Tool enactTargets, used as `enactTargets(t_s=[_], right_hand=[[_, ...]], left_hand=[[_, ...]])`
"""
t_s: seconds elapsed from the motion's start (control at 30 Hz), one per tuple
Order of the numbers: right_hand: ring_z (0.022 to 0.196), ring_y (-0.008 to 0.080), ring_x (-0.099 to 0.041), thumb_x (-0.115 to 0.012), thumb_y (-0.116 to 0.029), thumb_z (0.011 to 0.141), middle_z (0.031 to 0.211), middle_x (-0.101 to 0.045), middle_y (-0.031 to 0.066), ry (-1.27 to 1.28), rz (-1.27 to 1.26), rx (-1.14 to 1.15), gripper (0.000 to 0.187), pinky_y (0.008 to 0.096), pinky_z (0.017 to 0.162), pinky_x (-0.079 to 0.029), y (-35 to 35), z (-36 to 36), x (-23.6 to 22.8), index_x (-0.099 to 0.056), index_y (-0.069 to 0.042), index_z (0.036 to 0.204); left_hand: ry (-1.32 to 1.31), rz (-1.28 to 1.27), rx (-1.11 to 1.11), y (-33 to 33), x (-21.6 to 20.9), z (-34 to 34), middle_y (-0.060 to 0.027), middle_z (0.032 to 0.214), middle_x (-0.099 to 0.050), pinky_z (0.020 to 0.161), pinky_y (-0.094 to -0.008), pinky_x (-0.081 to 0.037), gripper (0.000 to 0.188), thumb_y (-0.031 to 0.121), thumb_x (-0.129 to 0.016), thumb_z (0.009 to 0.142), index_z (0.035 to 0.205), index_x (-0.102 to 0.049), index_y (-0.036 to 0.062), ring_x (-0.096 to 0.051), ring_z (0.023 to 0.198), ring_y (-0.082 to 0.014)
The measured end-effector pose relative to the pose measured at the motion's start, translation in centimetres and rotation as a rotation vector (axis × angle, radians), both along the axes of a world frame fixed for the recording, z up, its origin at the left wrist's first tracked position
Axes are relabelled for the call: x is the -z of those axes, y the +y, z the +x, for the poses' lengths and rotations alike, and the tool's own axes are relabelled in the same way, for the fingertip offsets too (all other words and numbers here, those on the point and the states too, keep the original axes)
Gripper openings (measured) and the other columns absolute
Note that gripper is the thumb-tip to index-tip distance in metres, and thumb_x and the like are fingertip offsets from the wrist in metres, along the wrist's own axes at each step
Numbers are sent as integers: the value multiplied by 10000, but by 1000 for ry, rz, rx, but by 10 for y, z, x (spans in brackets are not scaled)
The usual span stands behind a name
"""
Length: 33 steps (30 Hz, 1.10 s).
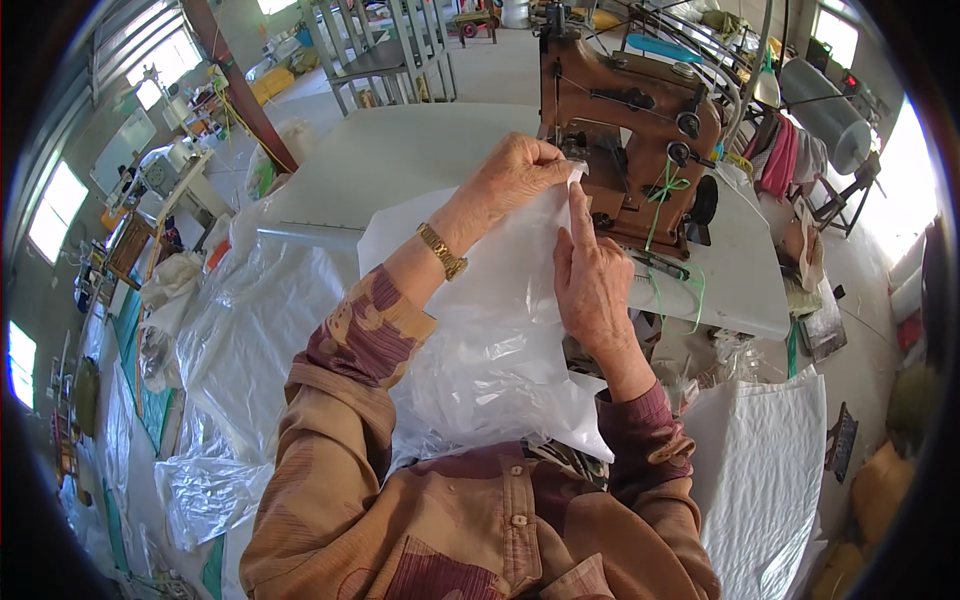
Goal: The person aligns the edges of a large white woven sack and sews them using a sewing machine. They repeatedly guide the fabric through the machine, cut the thread, and reposition the material to continue stitching along the seam. The person also handles a clear plastic bag, folding and manipulating it on the work surface.
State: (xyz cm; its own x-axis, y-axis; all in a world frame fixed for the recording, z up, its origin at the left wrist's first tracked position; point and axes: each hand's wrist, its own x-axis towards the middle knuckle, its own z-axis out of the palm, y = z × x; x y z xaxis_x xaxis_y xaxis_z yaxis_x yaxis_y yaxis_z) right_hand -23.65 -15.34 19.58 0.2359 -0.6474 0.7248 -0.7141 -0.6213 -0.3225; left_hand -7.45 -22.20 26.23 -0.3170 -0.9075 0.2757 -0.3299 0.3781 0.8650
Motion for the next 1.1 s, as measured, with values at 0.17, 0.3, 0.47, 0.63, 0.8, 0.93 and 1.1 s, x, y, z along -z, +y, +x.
enactTargets(t_s=[0.17, 0.3, 0.47, 0.63, 0.8, 0.93, 1.1], right_hand=[[532, 311, -594, -559, -109, 960, 569, -578, 125, 62, 92, 39, 605, 415, 611, -485, -6, -2, 6, -331, 32, 1503], [547, 335, -600, -551, -123, 972, 583, -584, 134, 70, 137, 45, 573, 444, 599, -484, -9, 5, 6, -342, 23, 1484], [587, 346, -639, -576, -115, 948, 652, -629, 148, 232, 226, -73, 235, 438, 641, -507, -16, -3, 27, -606, 5, 1149], [812, 356, -667, -622, -78, 851, 809, -662, 134, -140, 238, -325, 148, 440, 728, -513, -79, -24, 22, -656, -21, 983], [1122, 289, -581, -661, -39, 789, 1161, -601, 108, 140, -295, -92, 400, 453, 1012, -429, -148, -13, 50, -605, -56, 1184], [1223, 279, -517, -691, -81, 729, 1288, -522, 74, 191, -392, -154, 510, 501, 1060, -384, -170, -4, 73, -567, -81, 1224], [1155, 249, -571, -699, -93, 721, 1203, -575, 39, 121, -459, -116, 435, 496, 1050, -395, -174, 2, 81, -606, -111, 1146]], left_hand=[[-20, 98, -61, 16, -12, -12, 101, 661, -443, 528, -222, -285, 330, 321, -693, 954, 854, -733, 9, -357, 623, -8], [-63, -92, 94, -30, 30, 10, 71, 630, -425, 528, -256, -302, 337, 301, -662, 961, 796, -672, 7, -342, 609, -42], [-305, -421, -103, -54, 42, 4, -32, 621, -381, 560, -330, -359, 316, 242, -658, 950, 800, -573, -23, -345, 609, -110], [-262, -300, -105, -98, 65, 17, -161, 623, -491, 578, -397, -413, 281, 219, -656, 926, 809, -598, -30, -423, 567, -215], [-198, -189, -72, -129, 87, 22, -42, 632, -463, 576, -310, -397, 195, 141, -658, 938, 864, -634, -37, -398, 626, -106], [-306, -232, -54, -138, 90, 28, 2, 648, -486, 590, -274, -408, 153, 117, -657, 943, 938, -681, -34, -417, 656, -65], [-319, -296, -63, -134, 94, 30, -59, 667, -590, 616, -292, -456, 165, 125, -675, 926, 952, -692, -36, -503, 649, -84]])
